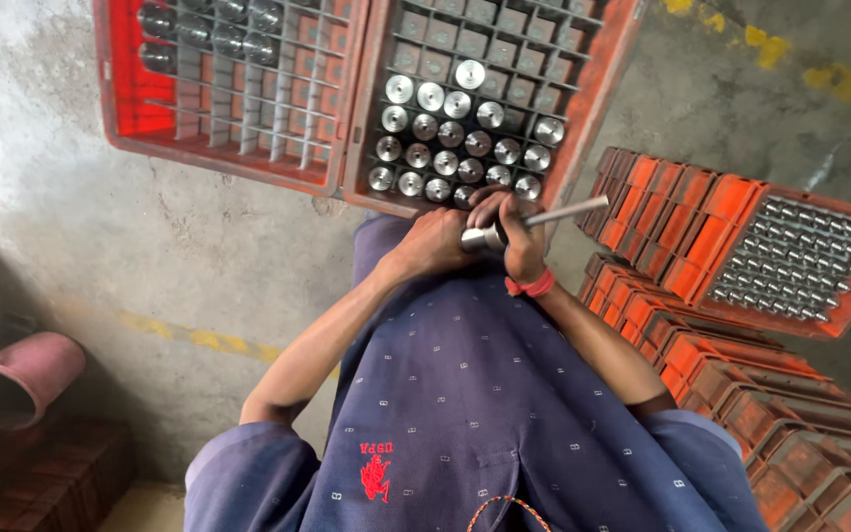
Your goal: The person picks cylindrical machined metal parts one at a time from a divided red plastic crate and places them upright into the compartments of a second divided crate, occasionally fitting a part onto a rod-style holder they hold in the other hand. They work through the compartments, filling the crate with the parts.
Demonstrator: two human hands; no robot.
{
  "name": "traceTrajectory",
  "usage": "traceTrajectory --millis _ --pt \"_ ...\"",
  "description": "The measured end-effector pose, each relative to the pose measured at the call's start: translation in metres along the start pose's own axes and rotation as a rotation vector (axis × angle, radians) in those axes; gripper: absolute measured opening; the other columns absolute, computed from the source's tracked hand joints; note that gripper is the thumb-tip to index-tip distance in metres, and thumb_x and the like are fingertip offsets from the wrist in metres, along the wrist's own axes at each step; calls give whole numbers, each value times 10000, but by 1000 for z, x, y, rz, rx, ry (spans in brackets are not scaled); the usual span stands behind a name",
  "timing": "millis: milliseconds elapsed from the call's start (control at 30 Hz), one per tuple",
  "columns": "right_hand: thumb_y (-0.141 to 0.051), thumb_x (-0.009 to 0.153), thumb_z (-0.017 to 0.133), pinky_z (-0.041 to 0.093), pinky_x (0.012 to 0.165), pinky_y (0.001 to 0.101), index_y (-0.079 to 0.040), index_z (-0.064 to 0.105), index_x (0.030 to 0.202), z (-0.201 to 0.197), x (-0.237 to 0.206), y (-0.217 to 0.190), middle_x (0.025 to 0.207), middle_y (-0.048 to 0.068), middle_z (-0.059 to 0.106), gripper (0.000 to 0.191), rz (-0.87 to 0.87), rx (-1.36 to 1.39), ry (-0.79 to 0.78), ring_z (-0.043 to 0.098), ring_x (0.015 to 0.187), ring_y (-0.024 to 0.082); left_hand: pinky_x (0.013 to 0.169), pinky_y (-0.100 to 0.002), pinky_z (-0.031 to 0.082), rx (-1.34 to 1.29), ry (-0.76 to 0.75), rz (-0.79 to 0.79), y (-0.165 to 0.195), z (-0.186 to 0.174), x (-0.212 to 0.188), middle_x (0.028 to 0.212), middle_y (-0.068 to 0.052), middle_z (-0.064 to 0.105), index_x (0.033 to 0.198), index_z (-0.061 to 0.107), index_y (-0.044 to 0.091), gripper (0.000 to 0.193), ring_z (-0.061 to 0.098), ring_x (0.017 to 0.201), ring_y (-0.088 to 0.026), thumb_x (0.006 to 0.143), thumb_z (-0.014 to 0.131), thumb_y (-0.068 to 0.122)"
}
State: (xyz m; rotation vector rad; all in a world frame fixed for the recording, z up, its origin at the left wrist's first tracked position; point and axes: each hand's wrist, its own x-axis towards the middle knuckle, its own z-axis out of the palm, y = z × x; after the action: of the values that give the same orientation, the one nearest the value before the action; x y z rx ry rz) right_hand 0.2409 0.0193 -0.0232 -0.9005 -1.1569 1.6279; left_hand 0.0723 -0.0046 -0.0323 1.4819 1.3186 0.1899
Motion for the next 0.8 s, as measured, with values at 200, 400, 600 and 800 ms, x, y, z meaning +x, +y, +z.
traceTrajectory --millis 200,400,600,800 --pt "-386 1068 567 506 900 373 -27 616 872 -57 5 25 873 101 671 412 194 448 511 641 892 239 738 -492 570 34 168 133 -12 -1 40 1000 -216 742 1236 658 83 556 722 852 -402 754 841 292" --pt "-406 1028 617 508 865 362 -47 621 861 -128 -3 19 846 85 661 396 22 456 892 660 885 239 766 -443 588 293 438 406 -35 -11 100 1254 -131 653 1495 531 163 653 694 1015 -358 883 740 69" --pt "-385 1045 634 533 884 376 -55 623 859 -116 -21 26 836 77 658 379 30 421 858 662 865 241 935 -419 568 234 511 614 -21 -17 97 1369 -155 615 1483 532 149 685 642 1144 -361 840 649 -58" --pt "-399 1011 635 576 748 385 -56 631 840 -109 -36 52 812 105 708 383 203 451 935 688 774 244 999 -397 560 -101 644 457 -38 -46 42 1303 -139 661 1292 679 97 495 660 1208 -331 860 604 -133"
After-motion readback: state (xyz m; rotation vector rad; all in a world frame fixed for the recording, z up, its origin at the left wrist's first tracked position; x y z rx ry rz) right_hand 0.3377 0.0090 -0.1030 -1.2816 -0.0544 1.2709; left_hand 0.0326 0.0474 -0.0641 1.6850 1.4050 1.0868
